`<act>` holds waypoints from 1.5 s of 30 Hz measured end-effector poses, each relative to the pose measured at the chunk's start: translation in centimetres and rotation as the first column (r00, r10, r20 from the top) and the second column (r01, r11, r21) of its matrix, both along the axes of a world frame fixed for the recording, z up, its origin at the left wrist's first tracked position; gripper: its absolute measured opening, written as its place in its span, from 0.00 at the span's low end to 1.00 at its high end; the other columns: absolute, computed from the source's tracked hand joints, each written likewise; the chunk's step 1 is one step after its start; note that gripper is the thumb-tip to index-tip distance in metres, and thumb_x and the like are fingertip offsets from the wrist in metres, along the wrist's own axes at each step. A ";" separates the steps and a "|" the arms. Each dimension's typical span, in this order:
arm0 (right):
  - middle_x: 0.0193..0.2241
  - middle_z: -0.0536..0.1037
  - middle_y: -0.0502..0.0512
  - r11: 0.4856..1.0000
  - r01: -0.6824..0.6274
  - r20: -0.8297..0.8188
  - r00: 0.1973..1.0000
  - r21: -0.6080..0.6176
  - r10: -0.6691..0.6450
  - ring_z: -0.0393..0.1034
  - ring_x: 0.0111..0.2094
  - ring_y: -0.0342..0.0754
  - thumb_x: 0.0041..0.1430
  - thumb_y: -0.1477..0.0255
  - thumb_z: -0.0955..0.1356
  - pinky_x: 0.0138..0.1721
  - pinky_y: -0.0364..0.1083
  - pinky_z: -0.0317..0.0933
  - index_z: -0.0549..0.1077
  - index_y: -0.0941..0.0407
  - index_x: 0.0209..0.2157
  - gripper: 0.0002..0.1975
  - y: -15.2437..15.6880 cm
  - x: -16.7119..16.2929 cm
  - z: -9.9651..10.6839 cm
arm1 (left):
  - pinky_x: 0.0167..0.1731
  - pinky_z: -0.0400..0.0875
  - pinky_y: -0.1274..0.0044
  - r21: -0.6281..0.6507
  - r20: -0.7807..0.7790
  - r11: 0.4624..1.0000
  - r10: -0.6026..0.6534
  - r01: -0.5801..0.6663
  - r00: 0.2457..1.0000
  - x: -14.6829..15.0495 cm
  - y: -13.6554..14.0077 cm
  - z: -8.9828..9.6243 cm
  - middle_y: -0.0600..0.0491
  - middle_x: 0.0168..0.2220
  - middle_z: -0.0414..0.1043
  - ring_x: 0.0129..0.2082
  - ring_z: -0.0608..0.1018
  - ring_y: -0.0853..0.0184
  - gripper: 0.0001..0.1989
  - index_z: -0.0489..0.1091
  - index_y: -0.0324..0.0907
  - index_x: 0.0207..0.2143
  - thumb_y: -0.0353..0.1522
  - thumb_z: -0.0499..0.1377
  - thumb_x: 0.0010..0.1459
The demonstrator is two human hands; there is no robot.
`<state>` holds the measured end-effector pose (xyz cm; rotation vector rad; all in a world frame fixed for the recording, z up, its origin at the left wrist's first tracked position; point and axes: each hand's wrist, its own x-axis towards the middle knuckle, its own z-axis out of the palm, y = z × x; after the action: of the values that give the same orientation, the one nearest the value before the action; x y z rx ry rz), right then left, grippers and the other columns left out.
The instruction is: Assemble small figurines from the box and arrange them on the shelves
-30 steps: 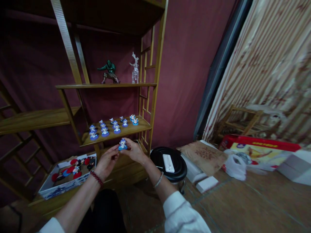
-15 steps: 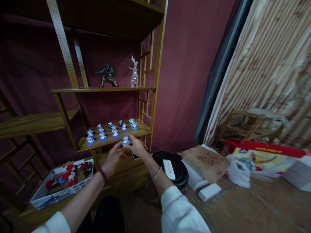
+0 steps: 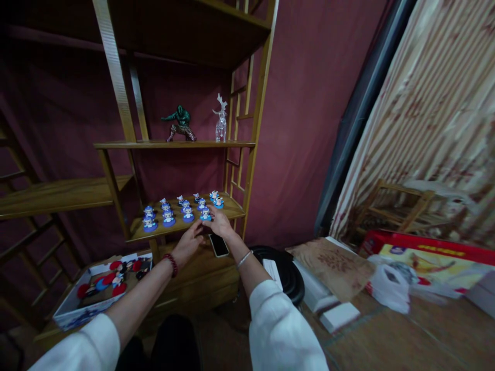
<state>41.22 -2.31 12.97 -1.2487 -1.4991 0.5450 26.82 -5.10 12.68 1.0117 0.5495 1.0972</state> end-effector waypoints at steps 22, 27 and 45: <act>0.39 0.72 0.54 0.990 0.026 0.076 0.997 -0.136 -0.016 0.68 0.40 0.47 0.41 0.77 0.70 0.44 0.48 0.62 0.60 0.53 0.52 0.33 2.0 1.3 -0.2 | 0.28 0.68 0.82 0.252 -0.361 0.962 -0.004 0.102 0.933 0.9 2.0 -0.6 0.53 0.35 0.71 0.29 0.72 0.72 0.25 0.68 0.43 0.43 0.20 0.56 0.40; 0.38 0.73 0.53 0.988 -0.061 0.045 0.997 -0.143 0.068 0.69 0.37 0.47 0.41 0.77 0.70 0.43 0.48 0.62 0.64 0.53 0.48 0.29 2.9 1.4 -0.2 | 0.36 0.69 0.76 0.363 -0.638 0.907 0.075 0.213 0.767 0.8 2.6 -0.5 0.50 0.41 0.70 0.33 0.73 0.70 0.28 0.59 0.41 0.53 0.23 0.52 0.46; 0.28 0.71 0.48 0.986 -0.053 0.204 0.975 -0.160 0.086 0.64 0.31 0.43 0.40 0.70 0.71 0.36 0.43 0.59 0.69 0.57 0.35 0.17 3.6 3.0 0.3 | 0.57 0.49 0.77 0.602 -0.740 0.747 0.389 0.281 0.549 0.2 2.5 -0.2 0.47 0.60 0.47 0.59 0.53 0.68 0.34 0.51 0.33 0.58 0.19 0.48 0.45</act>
<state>44.22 1.34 13.25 -1.4121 -1.7091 0.5985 26.98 -2.61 12.50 2.2602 1.0008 0.7882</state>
